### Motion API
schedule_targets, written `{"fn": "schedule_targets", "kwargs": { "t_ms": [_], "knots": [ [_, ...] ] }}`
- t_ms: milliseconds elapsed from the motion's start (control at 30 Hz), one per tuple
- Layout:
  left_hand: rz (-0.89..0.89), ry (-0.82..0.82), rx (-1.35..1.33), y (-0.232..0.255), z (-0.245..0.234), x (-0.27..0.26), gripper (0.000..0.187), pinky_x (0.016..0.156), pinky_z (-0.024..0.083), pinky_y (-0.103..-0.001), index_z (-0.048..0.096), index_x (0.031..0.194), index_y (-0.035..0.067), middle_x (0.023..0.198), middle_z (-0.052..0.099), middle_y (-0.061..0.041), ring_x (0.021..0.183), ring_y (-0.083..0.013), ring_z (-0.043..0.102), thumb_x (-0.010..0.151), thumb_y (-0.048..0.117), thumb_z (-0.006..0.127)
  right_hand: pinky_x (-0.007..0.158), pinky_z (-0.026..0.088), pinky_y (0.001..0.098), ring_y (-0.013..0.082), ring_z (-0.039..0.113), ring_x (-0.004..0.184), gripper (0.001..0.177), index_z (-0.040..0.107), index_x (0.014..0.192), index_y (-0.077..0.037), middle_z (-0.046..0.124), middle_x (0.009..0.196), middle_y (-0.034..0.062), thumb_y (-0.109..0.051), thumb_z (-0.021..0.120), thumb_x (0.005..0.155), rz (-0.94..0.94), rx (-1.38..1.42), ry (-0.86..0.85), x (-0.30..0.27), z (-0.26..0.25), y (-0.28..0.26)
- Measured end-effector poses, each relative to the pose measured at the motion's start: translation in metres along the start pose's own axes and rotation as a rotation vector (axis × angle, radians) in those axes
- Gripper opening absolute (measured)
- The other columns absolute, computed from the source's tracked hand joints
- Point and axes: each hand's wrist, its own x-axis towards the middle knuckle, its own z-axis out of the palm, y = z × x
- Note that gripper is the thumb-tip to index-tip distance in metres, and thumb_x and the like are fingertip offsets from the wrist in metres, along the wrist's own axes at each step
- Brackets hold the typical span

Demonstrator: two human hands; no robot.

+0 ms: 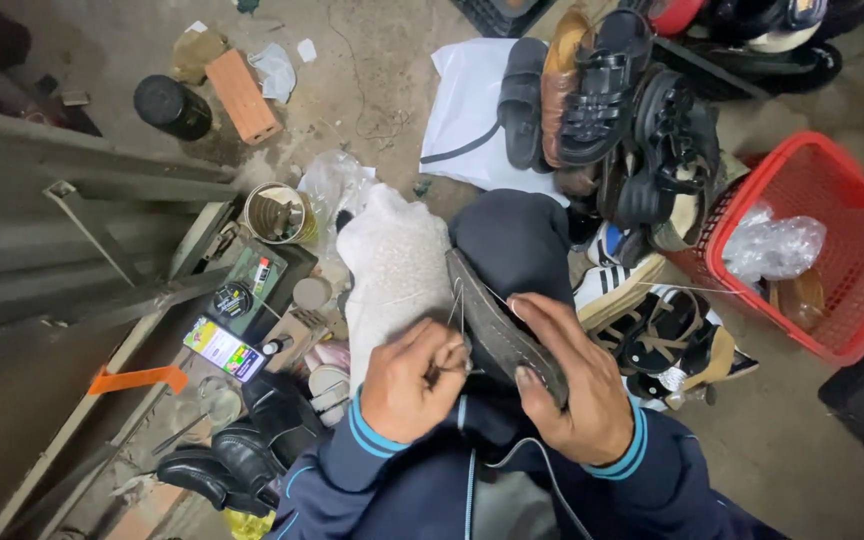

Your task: Hand-sewing a shoe sole using a sewing awl and thread to repair the footwear.

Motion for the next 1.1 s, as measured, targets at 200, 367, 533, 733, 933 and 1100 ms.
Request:
{"fn": "schedule_targets", "kwargs": {
  "t_ms": [200, 367, 533, 733, 933, 1100],
  "knots": [
    [-0.122, 0.07, -0.077, -0.003, 0.0, 0.013, 0.007, 0.057, 0.041, -0.027, 0.067, 0.085, 0.003, 0.08, 0.052, -0.003, 0.061, -0.0152, 0.048, 0.084, 0.007, 0.072, 0.094, 0.053, 0.0399, 0.0356, 0.067, 0.114, 0.057, 0.055, 0.134, 0.006, 0.059, 0.141, 0.0193, -0.02, 0.054, 0.084, 0.063, -0.005, -0.026, -0.01, -0.002, 0.018],
    [-0.216, 0.253, -0.147, -0.022, 0.016, 0.035, 0.013, 0.055, 0.045, -0.022, 0.061, 0.085, 0.002, 0.088, 0.064, -0.003, 0.06, -0.0089, 0.052, 0.083, -0.003, 0.073, 0.092, 0.054, 0.0396, 0.0343, 0.07, 0.109, 0.054, 0.059, 0.132, 0.004, 0.062, 0.139, 0.0171, -0.019, 0.056, 0.083, 0.117, 0.011, -0.055, -0.017, -0.007, 0.028],
    [-0.217, 0.312, 0.043, -0.024, 0.016, 0.039, 0.021, 0.049, 0.043, -0.026, 0.055, 0.086, 0.005, 0.063, 0.061, 0.0, 0.05, -0.0118, 0.051, 0.083, -0.001, 0.074, 0.092, 0.055, 0.0376, 0.0341, 0.071, 0.107, 0.053, 0.061, 0.128, 0.008, 0.065, 0.135, 0.0203, -0.014, 0.055, 0.08, 0.08, 0.082, 0.011, -0.017, -0.009, 0.029],
    [-0.094, 0.079, 0.192, -0.013, 0.018, 0.032, 0.023, 0.06, 0.048, -0.033, 0.07, 0.096, 0.008, 0.079, 0.059, -0.004, 0.06, -0.0235, 0.057, 0.077, -0.003, 0.062, 0.091, 0.058, 0.0382, 0.0335, 0.073, 0.105, 0.052, 0.063, 0.125, 0.01, 0.065, 0.133, 0.0224, -0.015, 0.053, 0.08, 0.105, 0.148, 0.045, -0.018, -0.015, 0.032],
    [-0.059, 0.145, 0.263, -0.018, 0.034, 0.033, 0.026, 0.065, 0.051, -0.033, 0.072, 0.11, 0.005, 0.092, 0.073, -0.006, 0.07, -0.027, 0.067, 0.084, 0.004, 0.068, 0.091, 0.058, 0.0391, 0.034, 0.073, 0.105, 0.051, 0.062, 0.124, 0.011, 0.065, 0.133, 0.0235, -0.015, 0.053, 0.082, 0.097, 0.141, 0.033, -0.016, -0.015, 0.032],
    [-0.322, 0.069, -0.073, -0.034, 0.033, 0.025, 0.019, 0.05, 0.041, -0.027, 0.071, 0.094, 0.007, 0.059, 0.052, 0.002, 0.051, -0.013, 0.044, 0.076, 0.002, 0.073, 0.084, 0.059, 0.0382, 0.0333, 0.074, 0.099, 0.053, 0.062, 0.126, 0.008, 0.065, 0.132, 0.022, -0.02, 0.055, 0.082, 0.075, 0.021, 0.04, -0.018, -0.01, 0.03]
  ]
}}
